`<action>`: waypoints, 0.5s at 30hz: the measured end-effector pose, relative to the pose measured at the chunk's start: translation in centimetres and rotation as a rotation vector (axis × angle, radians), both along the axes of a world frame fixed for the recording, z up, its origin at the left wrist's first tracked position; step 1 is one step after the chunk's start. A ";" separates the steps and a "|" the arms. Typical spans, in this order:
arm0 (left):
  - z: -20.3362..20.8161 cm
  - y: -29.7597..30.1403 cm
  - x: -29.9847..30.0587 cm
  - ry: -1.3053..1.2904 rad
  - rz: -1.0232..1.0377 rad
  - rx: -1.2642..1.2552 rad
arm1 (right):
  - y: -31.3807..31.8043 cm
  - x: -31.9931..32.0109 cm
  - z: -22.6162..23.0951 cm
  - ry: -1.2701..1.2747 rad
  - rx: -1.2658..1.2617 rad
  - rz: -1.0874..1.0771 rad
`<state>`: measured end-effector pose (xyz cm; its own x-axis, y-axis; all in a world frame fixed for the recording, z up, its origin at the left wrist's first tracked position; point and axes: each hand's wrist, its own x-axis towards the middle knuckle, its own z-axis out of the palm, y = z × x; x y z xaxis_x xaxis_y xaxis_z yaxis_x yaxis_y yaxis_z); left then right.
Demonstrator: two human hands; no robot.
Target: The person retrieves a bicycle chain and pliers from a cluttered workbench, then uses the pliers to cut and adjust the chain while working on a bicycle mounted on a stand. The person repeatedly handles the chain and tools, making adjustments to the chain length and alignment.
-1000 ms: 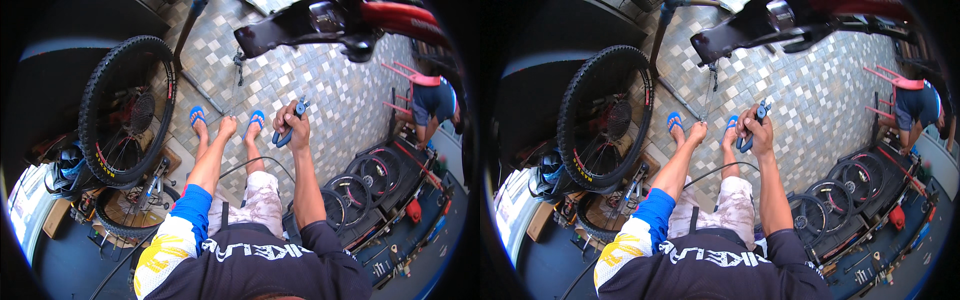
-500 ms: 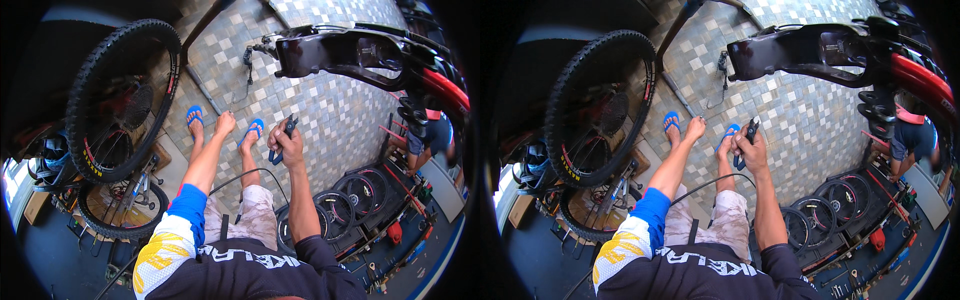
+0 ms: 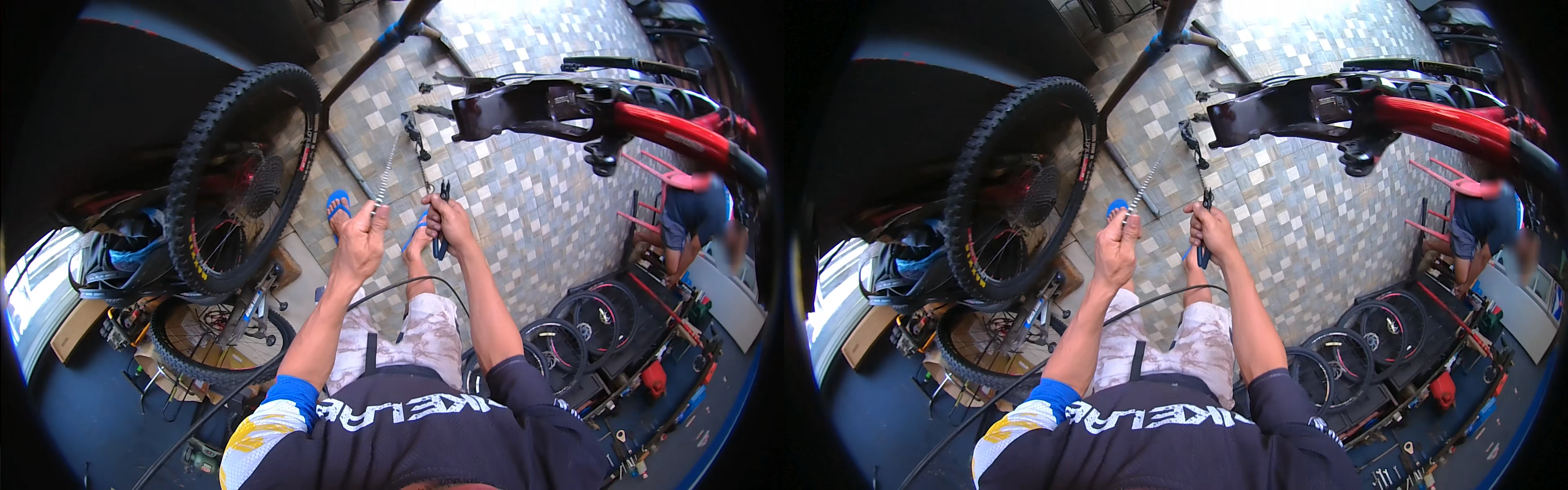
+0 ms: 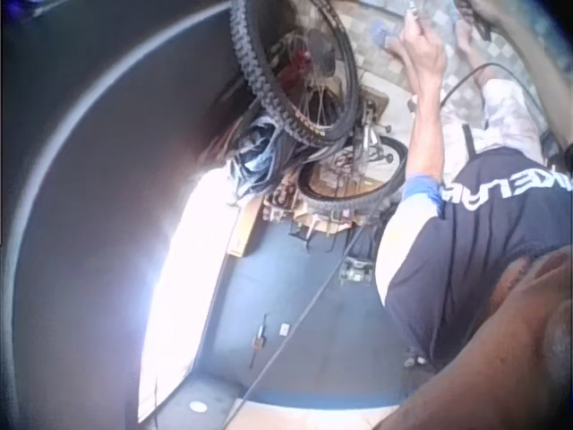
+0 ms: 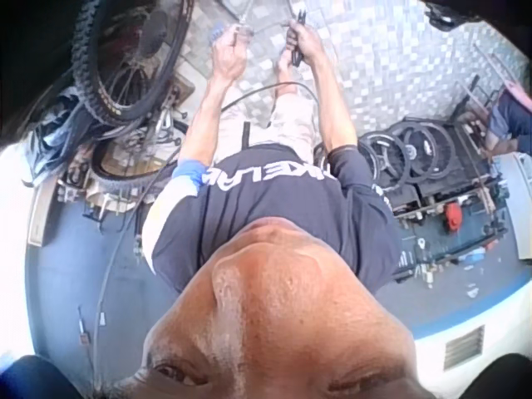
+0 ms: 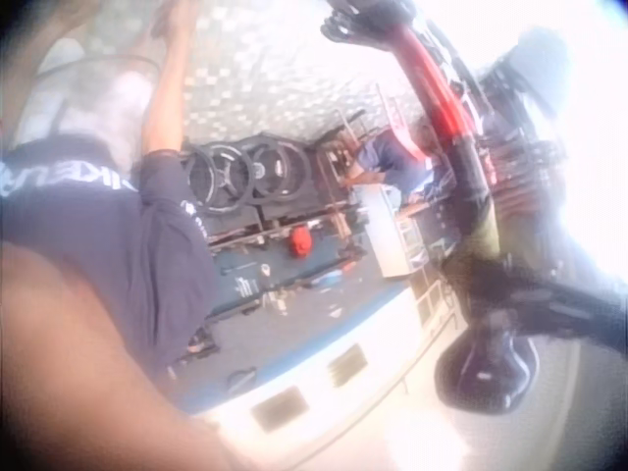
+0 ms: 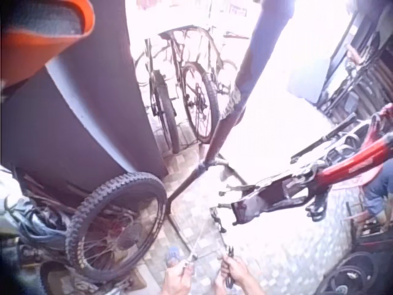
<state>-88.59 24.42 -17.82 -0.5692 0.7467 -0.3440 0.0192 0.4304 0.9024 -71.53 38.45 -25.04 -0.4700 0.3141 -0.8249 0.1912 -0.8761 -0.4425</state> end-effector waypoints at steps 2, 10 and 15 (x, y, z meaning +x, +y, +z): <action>4.2 -0.5 -0.4 0.070 -0.125 0.071 | -0.1 -2.0 0.9 -0.051 -0.040 -0.008; 16.6 -4.0 0.5 0.074 -0.509 0.413 | 0.9 -8.0 8.6 -0.218 0.329 0.233; 20.5 -5.8 -1.3 0.112 -0.672 0.524 | 1.3 -8.5 18.9 -0.227 0.583 0.295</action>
